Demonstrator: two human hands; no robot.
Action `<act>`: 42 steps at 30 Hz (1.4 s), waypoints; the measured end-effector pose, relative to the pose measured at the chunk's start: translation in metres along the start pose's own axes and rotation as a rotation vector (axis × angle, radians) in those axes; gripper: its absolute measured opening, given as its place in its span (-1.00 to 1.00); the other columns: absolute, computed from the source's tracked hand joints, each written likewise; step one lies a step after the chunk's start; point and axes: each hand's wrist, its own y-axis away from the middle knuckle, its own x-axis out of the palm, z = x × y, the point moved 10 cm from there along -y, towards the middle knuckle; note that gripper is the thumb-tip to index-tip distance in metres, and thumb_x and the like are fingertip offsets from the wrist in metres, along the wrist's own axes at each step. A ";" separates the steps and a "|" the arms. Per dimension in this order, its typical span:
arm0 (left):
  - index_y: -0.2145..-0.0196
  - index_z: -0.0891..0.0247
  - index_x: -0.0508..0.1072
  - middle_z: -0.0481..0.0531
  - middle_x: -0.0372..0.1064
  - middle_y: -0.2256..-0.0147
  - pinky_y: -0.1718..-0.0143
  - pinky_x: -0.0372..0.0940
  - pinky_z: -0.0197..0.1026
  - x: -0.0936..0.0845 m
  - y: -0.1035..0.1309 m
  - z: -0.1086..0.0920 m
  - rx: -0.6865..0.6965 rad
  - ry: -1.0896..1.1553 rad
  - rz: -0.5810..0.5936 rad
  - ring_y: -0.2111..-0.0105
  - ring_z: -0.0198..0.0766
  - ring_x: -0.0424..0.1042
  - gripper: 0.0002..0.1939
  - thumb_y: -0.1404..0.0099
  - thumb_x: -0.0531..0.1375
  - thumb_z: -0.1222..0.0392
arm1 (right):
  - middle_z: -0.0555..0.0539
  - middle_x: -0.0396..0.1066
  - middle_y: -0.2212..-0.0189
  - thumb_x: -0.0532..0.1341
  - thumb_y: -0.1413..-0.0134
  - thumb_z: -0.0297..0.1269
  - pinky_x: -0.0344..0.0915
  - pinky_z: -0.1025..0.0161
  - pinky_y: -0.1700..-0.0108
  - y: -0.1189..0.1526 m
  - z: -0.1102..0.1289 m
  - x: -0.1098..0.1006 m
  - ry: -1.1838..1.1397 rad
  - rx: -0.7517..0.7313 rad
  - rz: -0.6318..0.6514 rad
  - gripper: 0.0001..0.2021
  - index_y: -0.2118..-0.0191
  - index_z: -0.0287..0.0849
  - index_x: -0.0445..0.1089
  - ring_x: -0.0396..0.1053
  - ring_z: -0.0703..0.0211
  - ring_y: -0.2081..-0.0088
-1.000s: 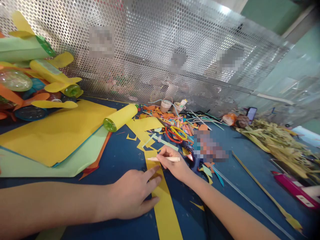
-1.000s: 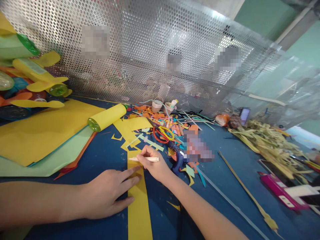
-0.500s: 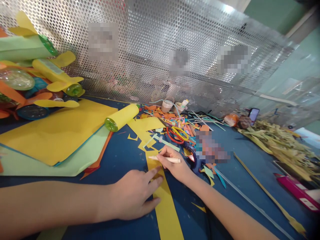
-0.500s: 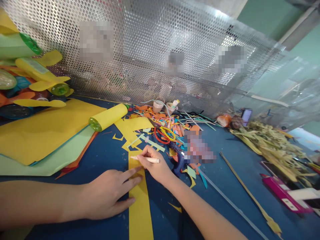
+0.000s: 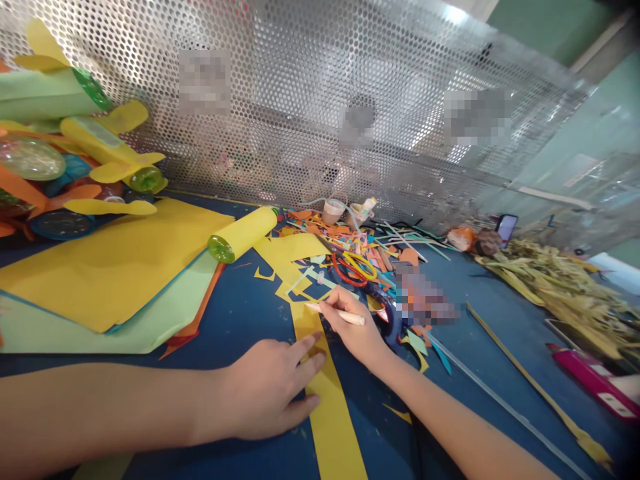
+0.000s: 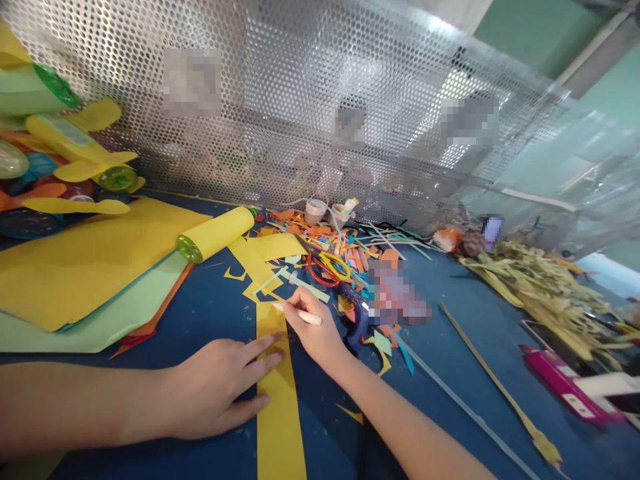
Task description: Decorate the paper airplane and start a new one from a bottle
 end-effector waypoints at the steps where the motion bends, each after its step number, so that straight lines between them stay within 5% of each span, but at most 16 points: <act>1: -0.12 0.35 0.19 0.35 0.16 -0.13 0.30 0.41 0.05 0.000 0.000 0.000 0.000 0.002 0.002 0.24 0.03 0.48 -0.51 -0.32 -0.05 0.03 | 0.12 0.04 0.64 0.10 -0.13 -0.21 -0.05 0.33 0.53 0.000 0.000 -0.001 0.007 -0.001 -0.007 -0.78 0.49 -0.11 0.11 0.02 0.31 0.59; 32: -0.08 0.33 0.22 0.31 0.16 -0.13 0.34 0.43 0.01 0.000 0.001 0.000 -0.007 0.014 -0.010 0.27 -0.02 0.49 -0.55 -0.32 -0.06 0.03 | 0.13 -0.05 0.64 0.08 -0.03 -0.38 -0.07 0.33 0.52 0.005 0.014 -0.017 0.107 -0.044 -0.008 -0.77 0.56 -0.13 0.01 -0.04 0.32 0.57; 42: -0.12 0.32 0.19 0.32 0.13 -0.15 0.26 0.42 -0.02 0.001 0.001 0.001 -0.001 0.030 -0.015 0.19 -0.02 0.47 -0.52 -0.32 -0.05 0.03 | 0.12 0.21 0.68 0.07 -0.14 -0.13 0.06 0.33 0.47 0.003 -0.008 -0.025 -0.307 0.155 -0.168 -0.79 0.43 -0.11 0.12 0.15 0.28 0.56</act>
